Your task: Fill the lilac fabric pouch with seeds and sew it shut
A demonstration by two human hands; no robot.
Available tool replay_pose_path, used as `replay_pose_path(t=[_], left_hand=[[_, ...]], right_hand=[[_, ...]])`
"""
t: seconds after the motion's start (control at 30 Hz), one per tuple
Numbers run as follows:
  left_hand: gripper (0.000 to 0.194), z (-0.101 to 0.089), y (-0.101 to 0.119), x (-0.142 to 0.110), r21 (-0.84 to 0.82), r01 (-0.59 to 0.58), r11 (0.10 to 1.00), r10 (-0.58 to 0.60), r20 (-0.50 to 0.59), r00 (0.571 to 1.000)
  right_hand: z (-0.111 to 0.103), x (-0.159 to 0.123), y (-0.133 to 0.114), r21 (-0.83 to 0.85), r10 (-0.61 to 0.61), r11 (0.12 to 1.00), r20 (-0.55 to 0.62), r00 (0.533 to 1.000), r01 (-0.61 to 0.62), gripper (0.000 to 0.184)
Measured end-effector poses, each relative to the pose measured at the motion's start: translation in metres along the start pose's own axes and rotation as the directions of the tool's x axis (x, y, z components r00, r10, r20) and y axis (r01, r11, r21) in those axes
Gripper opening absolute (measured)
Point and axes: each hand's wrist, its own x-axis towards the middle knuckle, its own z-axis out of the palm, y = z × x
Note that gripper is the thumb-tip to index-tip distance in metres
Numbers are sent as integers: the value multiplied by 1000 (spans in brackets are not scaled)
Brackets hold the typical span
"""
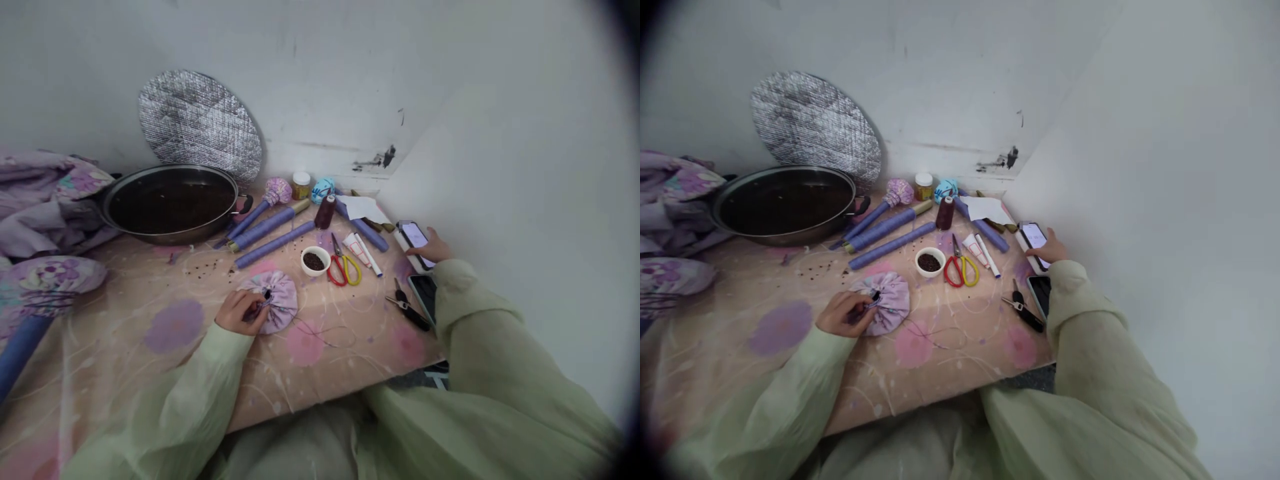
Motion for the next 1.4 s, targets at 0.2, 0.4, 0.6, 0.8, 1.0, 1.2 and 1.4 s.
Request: replay_pose_path(t=[0.2,0.4,0.6,0.8,1.0,1.2,1.4], left_hand=[[13,0,1,0,4,42,999,-43,11,999],[12,-3,3,2,1,40,999,-40,47,998],[9,-4,-2,2,-11,-13,1000,13,39,999],[12,-2,-8,0,-23,-36,999,37,50,998],[12,-1,-3,0,-35,-9,999,10,9,1000],[13,-2,-4,1,-8,-42,999,42,22,999],[13,-2,-3,3,-2,-70,998,70,6,998]], right_hand=[[19,9,-9,12,-54,998,57,997,54,115],[14,4,-19,-26,-53,998,71,996,55,118],[-15,-24,26,54,72,996,-26,997,-70,83],[-22,-96,94,122,88,982,374,923,-143,48],[-11,-131,128,165,79,971,470,879,-175,49],[2,-125,138,118,77,982,469,880,-148,61],[10,-116,136,121,128,968,517,846,-221,60]])
